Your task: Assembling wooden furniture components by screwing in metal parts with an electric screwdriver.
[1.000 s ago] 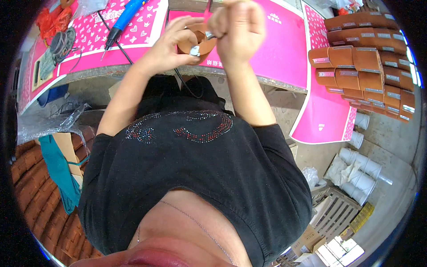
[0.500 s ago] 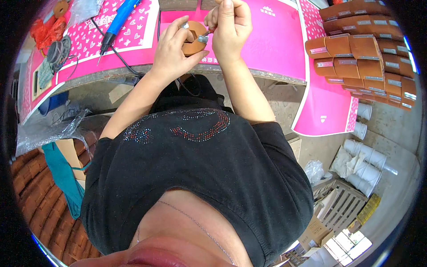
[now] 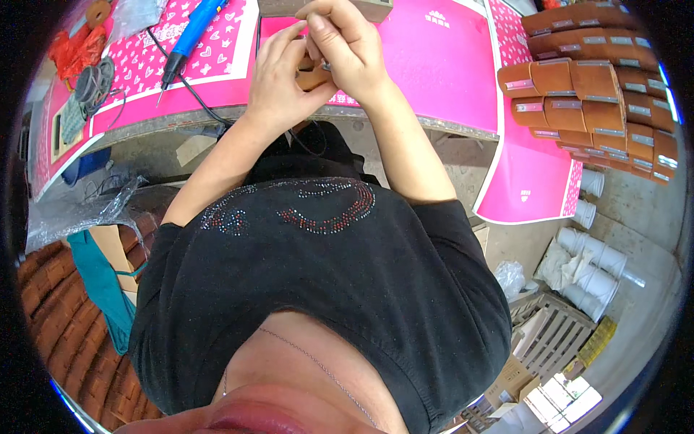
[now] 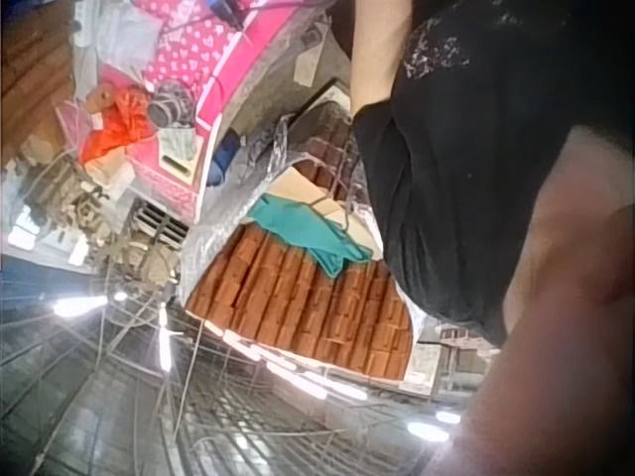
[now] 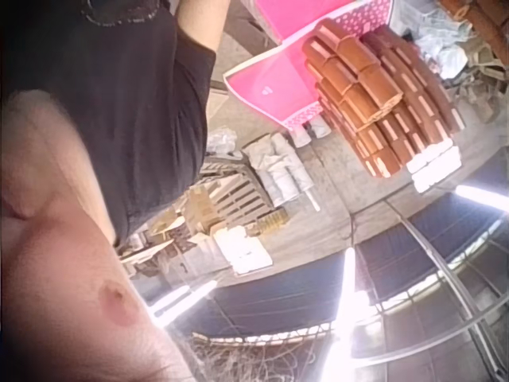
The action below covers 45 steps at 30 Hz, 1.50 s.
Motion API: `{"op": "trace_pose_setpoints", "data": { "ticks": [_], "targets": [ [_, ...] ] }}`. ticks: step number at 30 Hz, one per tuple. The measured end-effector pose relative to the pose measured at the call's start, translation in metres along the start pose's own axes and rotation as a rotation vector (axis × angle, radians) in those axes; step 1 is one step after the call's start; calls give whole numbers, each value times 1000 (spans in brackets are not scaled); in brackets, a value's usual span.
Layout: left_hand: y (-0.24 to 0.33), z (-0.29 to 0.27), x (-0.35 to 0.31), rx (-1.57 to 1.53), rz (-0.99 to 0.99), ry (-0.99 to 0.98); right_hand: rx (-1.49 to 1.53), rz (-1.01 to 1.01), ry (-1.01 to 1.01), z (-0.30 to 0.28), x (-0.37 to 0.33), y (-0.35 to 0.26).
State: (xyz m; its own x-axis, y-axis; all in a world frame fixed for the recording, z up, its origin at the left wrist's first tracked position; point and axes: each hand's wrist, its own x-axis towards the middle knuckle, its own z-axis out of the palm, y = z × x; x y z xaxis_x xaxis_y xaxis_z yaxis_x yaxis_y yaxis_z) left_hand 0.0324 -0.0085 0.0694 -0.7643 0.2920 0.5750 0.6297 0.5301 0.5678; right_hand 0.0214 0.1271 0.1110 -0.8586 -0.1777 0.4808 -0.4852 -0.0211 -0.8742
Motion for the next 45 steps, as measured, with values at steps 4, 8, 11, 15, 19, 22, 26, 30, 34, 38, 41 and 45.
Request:
{"op": "trace_pose_setpoints", "data": {
  "ticks": [4, 8, 11, 15, 19, 22, 26, 30, 34, 38, 41, 45],
  "targets": [
    [6, 7, 5, 9, -51, 41, -198, 162, 187, 18, -3, -23],
    [9, 6, 5, -61, -45, 125, -137, 167, 384, 26, 1, -24],
    [9, 4, 6, -41, -42, 102, -9, 127, 467, 28, 11, -9],
    [7, 7, 7, -13, -43, 80, -96, 83, 452, 39, 13, -5],
    [5, 8, 8, -25, 11, 94, 99, 67, 422, 30, 9, 0],
    [0, 12, 8, 2, 45, 111, 186, 22, 364, 24, 10, 4],
    [0, 12, 8, -6, 58, 99, 205, 3, 211, 15, 9, 7],
    [0, 12, 10, -13, 69, 108, 287, -36, 125, 9, 9, 9],
    [-1, 12, 10, -5, 93, 111, 342, -59, 49, 4, 9, 10],
    [-2, 13, 9, -5, 110, 123, 413, -6, -31, -1, 9, 10],
    [-4, 12, 12, -31, 125, 109, 431, -8, -52, -2, 9, 11],
    [-7, 11, 11, -12, 115, 53, 280, -36, 41, 8, 6, 6]
  ]
}}
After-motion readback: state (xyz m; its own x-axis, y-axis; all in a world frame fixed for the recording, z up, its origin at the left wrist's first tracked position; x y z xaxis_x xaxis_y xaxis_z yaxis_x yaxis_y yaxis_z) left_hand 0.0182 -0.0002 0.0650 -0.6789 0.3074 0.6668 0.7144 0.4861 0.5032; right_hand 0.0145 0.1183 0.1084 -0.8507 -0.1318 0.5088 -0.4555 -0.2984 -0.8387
